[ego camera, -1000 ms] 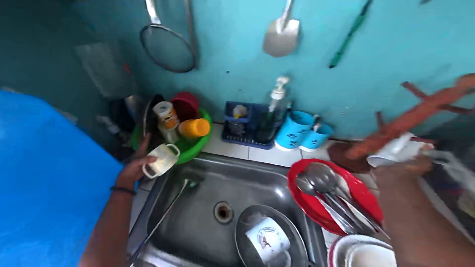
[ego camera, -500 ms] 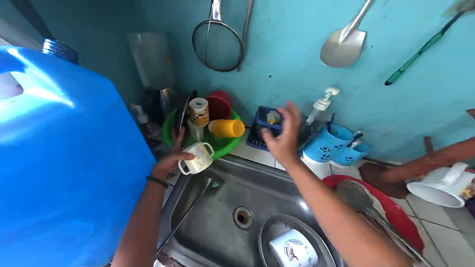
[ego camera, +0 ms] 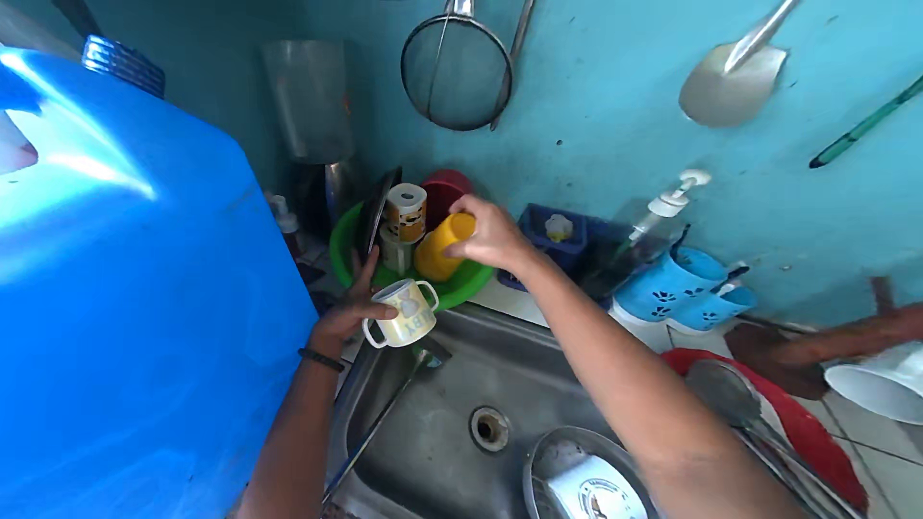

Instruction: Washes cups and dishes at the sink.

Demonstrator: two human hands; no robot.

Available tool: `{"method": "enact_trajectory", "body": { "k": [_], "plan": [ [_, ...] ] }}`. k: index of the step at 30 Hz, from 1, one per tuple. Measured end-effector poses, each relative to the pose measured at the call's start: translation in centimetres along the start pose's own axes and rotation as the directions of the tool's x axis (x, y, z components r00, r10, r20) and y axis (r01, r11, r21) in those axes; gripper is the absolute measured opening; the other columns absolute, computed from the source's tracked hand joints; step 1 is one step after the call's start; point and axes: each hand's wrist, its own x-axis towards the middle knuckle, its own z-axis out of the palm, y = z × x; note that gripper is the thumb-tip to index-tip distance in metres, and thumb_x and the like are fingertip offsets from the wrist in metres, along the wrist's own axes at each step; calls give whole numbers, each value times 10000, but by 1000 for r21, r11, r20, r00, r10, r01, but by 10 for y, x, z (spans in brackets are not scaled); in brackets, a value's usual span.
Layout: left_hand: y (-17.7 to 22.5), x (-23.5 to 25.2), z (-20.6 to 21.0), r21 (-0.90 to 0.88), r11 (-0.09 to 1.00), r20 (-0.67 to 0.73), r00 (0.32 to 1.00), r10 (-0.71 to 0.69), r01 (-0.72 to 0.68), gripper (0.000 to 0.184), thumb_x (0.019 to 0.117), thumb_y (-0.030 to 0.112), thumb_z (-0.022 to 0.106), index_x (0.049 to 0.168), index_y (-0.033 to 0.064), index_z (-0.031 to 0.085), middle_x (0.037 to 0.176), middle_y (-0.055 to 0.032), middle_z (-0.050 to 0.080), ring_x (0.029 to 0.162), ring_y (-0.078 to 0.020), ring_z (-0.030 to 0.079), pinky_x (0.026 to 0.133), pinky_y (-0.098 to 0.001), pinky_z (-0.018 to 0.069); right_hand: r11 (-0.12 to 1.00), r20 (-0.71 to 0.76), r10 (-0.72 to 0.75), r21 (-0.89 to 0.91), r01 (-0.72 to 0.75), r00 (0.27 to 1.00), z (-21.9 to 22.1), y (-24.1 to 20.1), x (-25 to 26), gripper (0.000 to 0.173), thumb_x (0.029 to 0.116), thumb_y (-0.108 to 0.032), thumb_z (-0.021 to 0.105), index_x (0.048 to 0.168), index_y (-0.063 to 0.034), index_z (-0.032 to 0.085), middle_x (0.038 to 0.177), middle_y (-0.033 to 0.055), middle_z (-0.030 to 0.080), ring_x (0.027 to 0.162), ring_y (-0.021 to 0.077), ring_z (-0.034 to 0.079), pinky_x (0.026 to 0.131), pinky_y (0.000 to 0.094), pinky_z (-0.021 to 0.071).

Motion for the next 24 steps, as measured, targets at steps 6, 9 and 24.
{"method": "enact_trajectory", "body": {
  "k": [6,9,24],
  "plan": [
    [0,-1,-2,-7,1000,40,999,27,-27,1410,597,292,830,1624,190,-129,1231,-60,637,952,-60,696,853,-257,592,958,123,-287,47,284,950,42,-6,15,590,731,-97,891,1269,30,682,1263,275,641,1217,407,598,1066,550,464],
    [0,-1,-2,-17,999,44,999,31,-30,1416,594,315,845,1625,172,-114,1247,-55,634,969,-58,692,865,-259,590,948,108,-311,101,301,944,45,-14,17,559,753,-123,888,1247,43,686,1244,257,667,1182,360,640,1045,508,498],
    [-1,-1,-3,-63,998,61,998,30,-27,1404,612,293,842,1623,163,-122,1233,-42,646,974,-69,703,868,-268,601,993,118,-117,44,113,986,56,37,24,241,813,8,742,1040,82,706,1149,263,666,1123,410,630,967,589,510]
  ]
}}
